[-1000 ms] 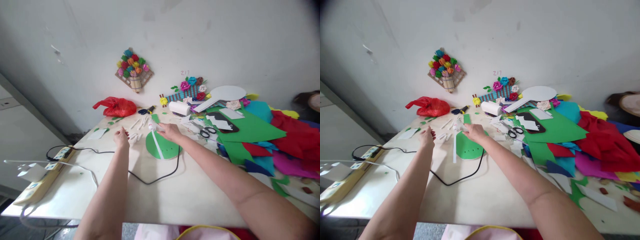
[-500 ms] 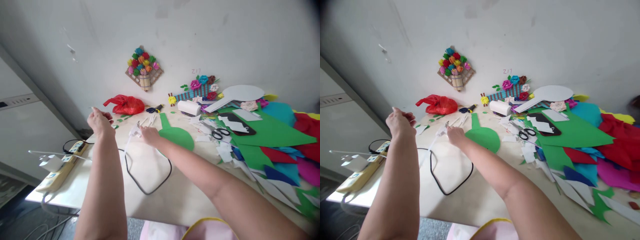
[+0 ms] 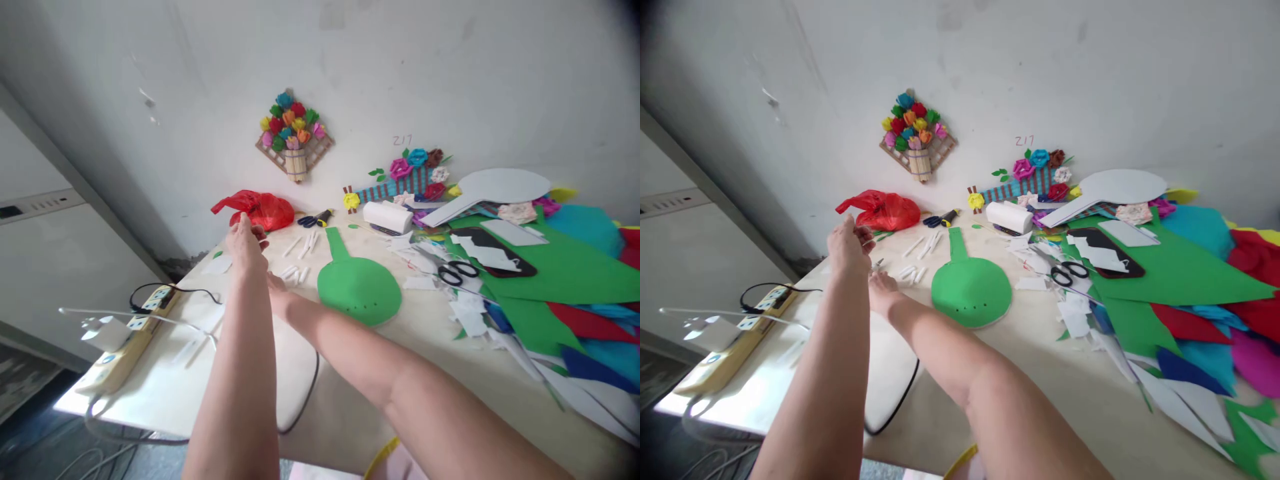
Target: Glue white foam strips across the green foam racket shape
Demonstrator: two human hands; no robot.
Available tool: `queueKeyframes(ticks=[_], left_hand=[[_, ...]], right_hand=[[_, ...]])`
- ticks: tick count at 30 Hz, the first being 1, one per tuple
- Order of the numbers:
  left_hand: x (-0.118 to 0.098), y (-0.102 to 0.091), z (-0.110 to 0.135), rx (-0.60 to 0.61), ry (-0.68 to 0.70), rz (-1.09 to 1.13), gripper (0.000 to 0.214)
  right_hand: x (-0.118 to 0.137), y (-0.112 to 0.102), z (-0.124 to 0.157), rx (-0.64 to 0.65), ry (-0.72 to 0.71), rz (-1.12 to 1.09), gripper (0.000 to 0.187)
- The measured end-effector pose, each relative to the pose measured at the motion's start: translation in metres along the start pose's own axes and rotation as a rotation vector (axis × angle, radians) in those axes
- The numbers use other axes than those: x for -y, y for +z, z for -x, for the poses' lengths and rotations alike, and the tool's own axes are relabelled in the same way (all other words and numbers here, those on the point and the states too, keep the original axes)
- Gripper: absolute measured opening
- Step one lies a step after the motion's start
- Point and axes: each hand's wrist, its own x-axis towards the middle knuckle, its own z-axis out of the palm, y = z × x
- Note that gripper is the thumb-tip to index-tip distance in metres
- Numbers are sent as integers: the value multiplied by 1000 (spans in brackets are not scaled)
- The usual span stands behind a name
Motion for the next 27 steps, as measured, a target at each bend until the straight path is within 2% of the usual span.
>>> queueKeyframes(ticks=[2, 4, 7, 9, 12, 14, 17, 22, 24, 27], left_hand=[[8, 2, 2, 17, -4, 12, 28], [15, 3, 5, 34, -9, 12, 31], [29, 7, 13, 85, -35, 17, 34], [42, 12, 18, 153, -116, 62, 33], [63, 25, 28, 221, -300, 145, 25], [74, 35, 37, 261, -463, 227, 18], [80, 46, 54, 348, -661, 347, 18], [79, 59, 83, 476, -799, 410, 26], [80, 65, 92, 480, -823, 411, 27], [85, 72, 105, 507, -844, 401, 30]], right_hand=[[-5, -9, 8, -4, -50, -9, 23], [-17, -22, 18, -88, -45, 0, 18], [-47, -45, 34, -161, 42, -13, 28], [-69, -60, 42, -283, 263, -250, 26], [-94, -81, 54, -418, 397, -793, 18], [-103, -92, 64, -443, 390, -1101, 16], [-106, -101, 78, -414, 346, -1349, 18], [-109, -99, 92, -395, 408, -1471, 31], [-115, -98, 96, -395, 443, -1459, 36], [-126, -99, 103, -394, 410, -1384, 41]])
